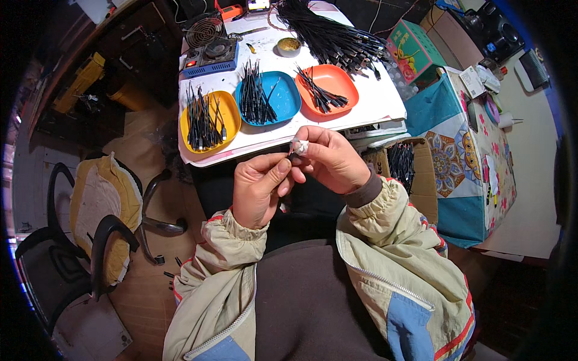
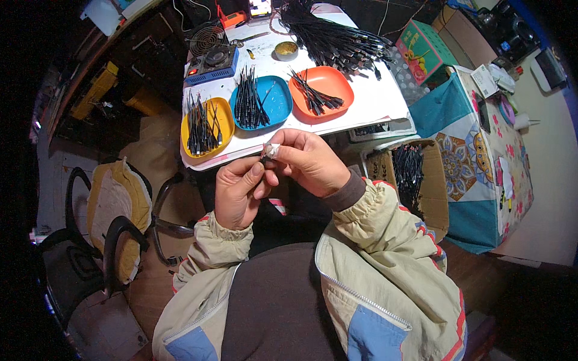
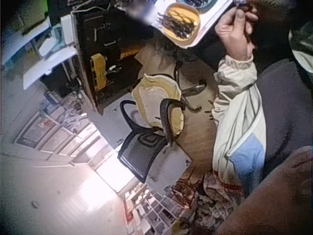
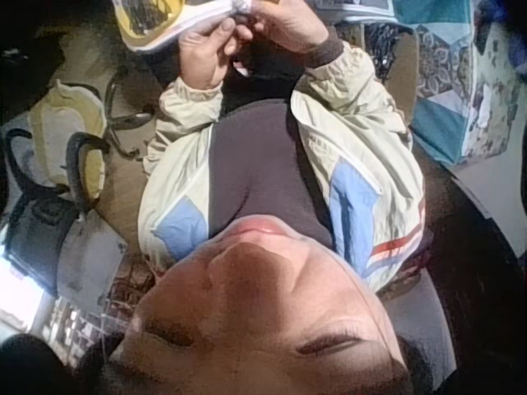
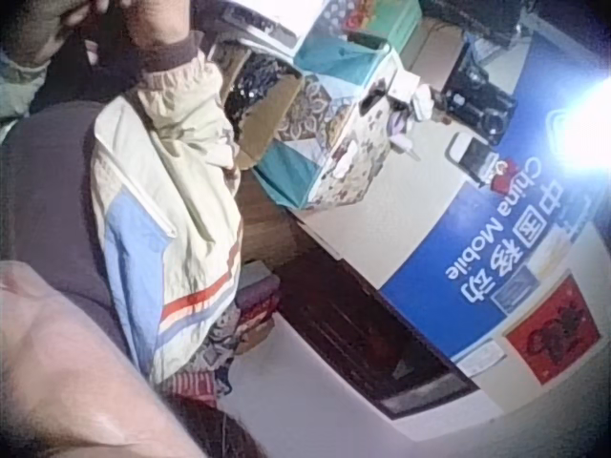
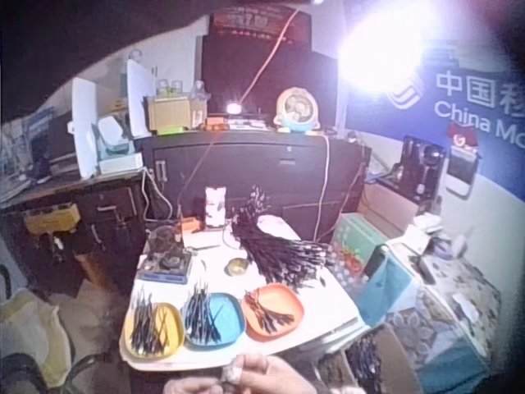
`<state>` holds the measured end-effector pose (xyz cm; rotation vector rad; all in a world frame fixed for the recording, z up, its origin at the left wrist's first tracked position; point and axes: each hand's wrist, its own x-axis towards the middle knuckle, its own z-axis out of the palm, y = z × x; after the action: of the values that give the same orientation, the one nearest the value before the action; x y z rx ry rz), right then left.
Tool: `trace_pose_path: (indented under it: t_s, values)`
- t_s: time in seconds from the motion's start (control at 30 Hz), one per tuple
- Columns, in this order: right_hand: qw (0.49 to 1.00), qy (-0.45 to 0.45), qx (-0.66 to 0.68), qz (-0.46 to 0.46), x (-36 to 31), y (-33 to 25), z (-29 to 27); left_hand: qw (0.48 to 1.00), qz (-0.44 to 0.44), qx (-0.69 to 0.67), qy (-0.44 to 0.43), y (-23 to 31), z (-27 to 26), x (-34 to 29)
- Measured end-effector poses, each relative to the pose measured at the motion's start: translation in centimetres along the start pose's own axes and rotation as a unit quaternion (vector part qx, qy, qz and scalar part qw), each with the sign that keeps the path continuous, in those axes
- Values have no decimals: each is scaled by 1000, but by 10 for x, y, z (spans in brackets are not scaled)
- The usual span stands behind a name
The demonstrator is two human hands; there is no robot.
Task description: The person repeatedly picks black wires from colored trays, strips or twists their ends, applies solder to the tips using a soldering iron, and places the finished wires back into the trays. The process is repeated for multiple wires throughout the clip.
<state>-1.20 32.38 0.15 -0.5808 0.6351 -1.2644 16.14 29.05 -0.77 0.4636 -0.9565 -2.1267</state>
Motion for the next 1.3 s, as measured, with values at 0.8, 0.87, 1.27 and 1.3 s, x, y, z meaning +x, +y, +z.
trace_pose_path:
  t_s: [0.8, 0.87, 1.27, 1.3]
  values:
    - [644, 304, -682, -165, 104, -52, -120, 987, 43, 93, 121, -17, -21, 26]
    - [624, 299, -711, -127, 116, -52, -129, 985, 46, 101, 130, -17, -22, 27]
    - [822, 237, -468, -221, 72, -37, -60, 985, 78, 23, 151, -7, -21, 30]
    - [803, 231, -503, -222, 62, -29, -46, 982, 93, 17, 161, -8, -19, 32]
